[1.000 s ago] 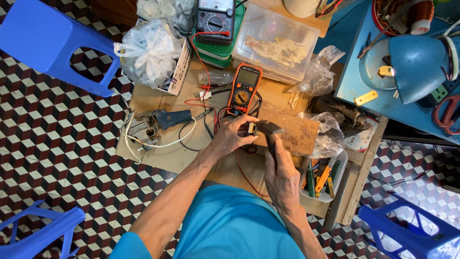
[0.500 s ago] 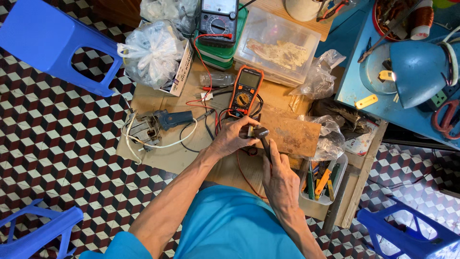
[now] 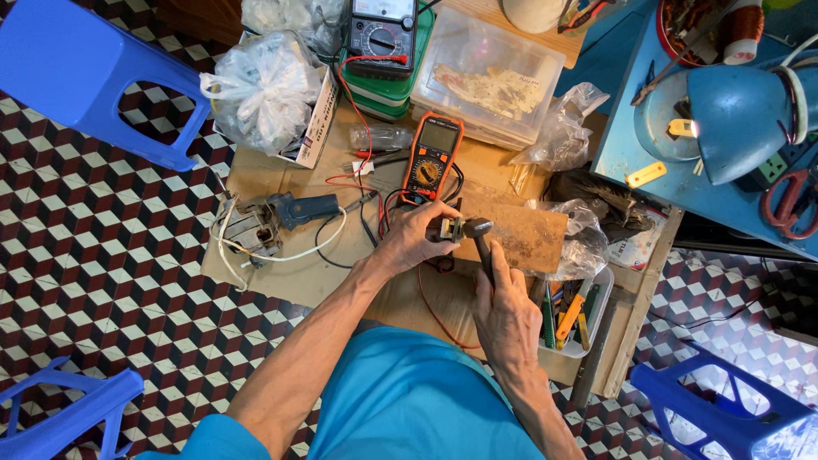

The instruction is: The person sits at a cluttered workbench and repairs a small electrical component, holding it in one hand while working on it with pliers and tapping it with a hammer. They repeatedly reposition and turn the component over, prying at its parts and adjusting it between tool passes.

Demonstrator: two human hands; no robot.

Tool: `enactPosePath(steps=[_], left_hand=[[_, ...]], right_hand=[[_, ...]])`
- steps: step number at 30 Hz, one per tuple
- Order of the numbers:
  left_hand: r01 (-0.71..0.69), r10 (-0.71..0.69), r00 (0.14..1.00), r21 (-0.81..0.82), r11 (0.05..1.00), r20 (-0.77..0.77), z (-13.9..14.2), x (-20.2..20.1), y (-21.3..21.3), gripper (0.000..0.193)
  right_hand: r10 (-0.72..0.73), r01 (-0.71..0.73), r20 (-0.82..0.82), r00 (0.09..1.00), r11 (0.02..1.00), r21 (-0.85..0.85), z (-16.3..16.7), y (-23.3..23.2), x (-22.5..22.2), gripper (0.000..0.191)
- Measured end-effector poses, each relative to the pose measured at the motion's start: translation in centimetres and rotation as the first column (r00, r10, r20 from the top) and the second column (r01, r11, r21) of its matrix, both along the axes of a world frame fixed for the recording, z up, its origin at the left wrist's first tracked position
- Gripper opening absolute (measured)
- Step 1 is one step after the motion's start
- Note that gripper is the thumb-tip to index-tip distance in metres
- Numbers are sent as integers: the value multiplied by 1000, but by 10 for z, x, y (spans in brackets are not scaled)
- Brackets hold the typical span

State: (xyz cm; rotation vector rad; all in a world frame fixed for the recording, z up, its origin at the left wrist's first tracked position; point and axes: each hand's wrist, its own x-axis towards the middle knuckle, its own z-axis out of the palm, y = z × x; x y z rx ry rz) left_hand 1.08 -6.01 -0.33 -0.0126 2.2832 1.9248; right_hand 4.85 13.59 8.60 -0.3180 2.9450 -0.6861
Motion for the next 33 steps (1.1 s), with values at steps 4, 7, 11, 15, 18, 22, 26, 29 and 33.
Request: enactPosePath(steps=[4, 7, 11, 15, 18, 22, 26, 29, 33], left_hand=[[69, -75, 996, -135, 988, -38, 4, -2, 4, 44], [87, -103, 992, -205, 975, -70, 6, -5, 13, 47], [48, -63, 995, -169, 984, -80, 3, 0, 20, 43], [-4, -35, 978, -187, 982, -208, -2, 0, 23, 42], [-2, -23, 989, -171, 985, -146, -2, -2, 23, 43], [2, -24, 992, -185, 983, -121, 0, 0, 23, 40], [-16, -16, 989, -218, 976, -146, -1, -1, 26, 40], [-6, -31, 988, -235, 972, -154, -1, -4, 28, 43], [2, -34, 990, -225, 974, -137, 1, -3, 28, 42]], right_hand=[[-30, 28, -16, 999, 995, -93, 3, 8, 1, 55], [-51, 53, 19, 998, 992, -112, 5, 8, 2, 54], [-92, 96, 32, 995, 983, -157, 6, 10, 5, 54], [-124, 108, -57, 991, 967, -230, 2, 8, 14, 51], [-111, 105, -23, 993, 978, -182, -5, 2, 14, 51], [-115, 101, -48, 992, 970, -221, -4, 7, 17, 50], [-173, 154, -66, 983, 962, -227, -2, 2, 24, 49], [-165, 164, 6, 986, 975, -149, -4, -1, 21, 50], [-163, 150, -35, 986, 962, -230, 1, 6, 20, 49]])
